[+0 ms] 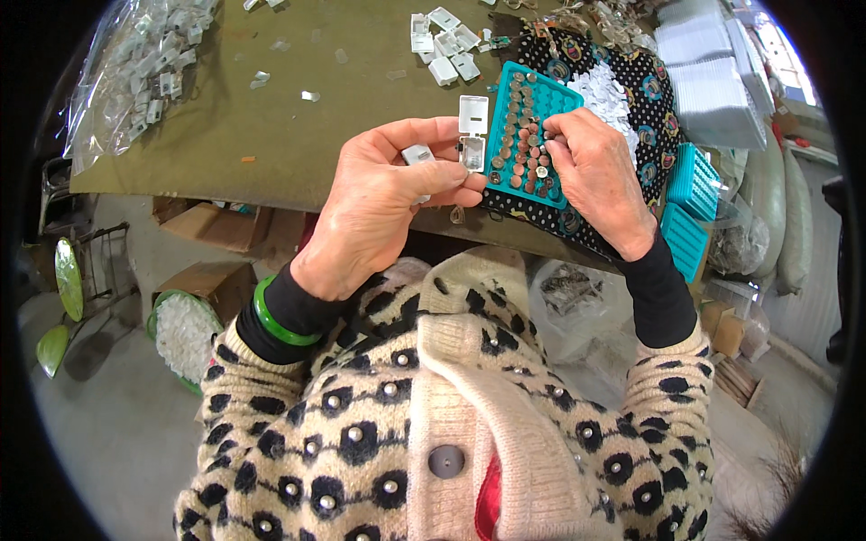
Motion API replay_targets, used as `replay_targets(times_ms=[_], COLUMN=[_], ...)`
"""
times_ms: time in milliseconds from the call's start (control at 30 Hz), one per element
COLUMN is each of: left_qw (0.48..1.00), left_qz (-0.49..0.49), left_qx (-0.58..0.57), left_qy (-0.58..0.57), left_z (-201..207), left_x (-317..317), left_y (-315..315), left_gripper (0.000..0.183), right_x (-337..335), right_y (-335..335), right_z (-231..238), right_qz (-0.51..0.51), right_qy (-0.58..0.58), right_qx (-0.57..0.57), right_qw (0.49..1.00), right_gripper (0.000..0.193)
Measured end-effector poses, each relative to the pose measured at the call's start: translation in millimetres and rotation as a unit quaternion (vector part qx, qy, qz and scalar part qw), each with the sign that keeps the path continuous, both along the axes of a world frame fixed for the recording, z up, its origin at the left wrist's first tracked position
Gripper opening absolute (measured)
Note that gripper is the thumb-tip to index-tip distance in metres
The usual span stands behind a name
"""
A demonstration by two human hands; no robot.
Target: The person repeatedly picks small white plastic housings and metal pins from a table, inserts the pins into the housings, and places the assembled units back on the table. The hands work continuously with the parts and a blue tray of pins nearby.
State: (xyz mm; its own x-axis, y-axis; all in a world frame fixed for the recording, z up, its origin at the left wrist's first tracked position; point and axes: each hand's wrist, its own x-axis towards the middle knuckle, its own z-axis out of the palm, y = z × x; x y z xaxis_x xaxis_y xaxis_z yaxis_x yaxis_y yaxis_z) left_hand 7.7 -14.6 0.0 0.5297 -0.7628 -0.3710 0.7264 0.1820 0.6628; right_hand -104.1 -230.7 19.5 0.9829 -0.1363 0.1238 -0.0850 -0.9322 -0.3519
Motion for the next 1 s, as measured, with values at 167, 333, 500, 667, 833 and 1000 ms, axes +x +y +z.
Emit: replay_targets(times_ms=[167, 333, 500, 667, 833, 1000], left_qw=[0.999, 0.997, 0.996, 0.995, 0.996, 0.998], left_qz=[0.010, 0.010, 0.019, 0.010, 0.012, 0.005], left_qx=[0.012, 0.042, 0.059, 0.054, 0.050, 0.030], left_qy=[-0.035, -0.056, -0.057, -0.084, -0.070, -0.057], left_z=[2.2, 5.9, 9.5, 9.5, 9.3, 8.4], left_x=[-2.3, -4.6, -6.2, -9.2, -10.4, -9.9], left_y=[-4.4, -8.7, -11.2, -10.6, -7.8, -5.1], left_gripper=[0.035, 0.032, 0.031, 0.033, 0.032, 0.031], right_x=[0.7, 8.0, -2.5, 8.4, 8.1, 8.0], right_y=[-1.7, 7.1, 46.4, 72.4, 72.8, 73.2], right_z=[-1.7, 8.8, 18.1, -9.0, -14.7, -9.4], right_qz=[-0.003, -0.050, -0.033, 0.015, -0.001, 0.004], right_qy=[0.012, 0.006, -0.163, -0.276, -0.271, -0.248], right_qx=[0.008, 0.056, 0.151, 0.110, 0.132, 0.122], right_qw=[1.000, 0.997, 0.974, 0.955, 0.953, 0.961], right_gripper=[0.006, 0.006, 0.017, 0.022, 0.020, 0.016])
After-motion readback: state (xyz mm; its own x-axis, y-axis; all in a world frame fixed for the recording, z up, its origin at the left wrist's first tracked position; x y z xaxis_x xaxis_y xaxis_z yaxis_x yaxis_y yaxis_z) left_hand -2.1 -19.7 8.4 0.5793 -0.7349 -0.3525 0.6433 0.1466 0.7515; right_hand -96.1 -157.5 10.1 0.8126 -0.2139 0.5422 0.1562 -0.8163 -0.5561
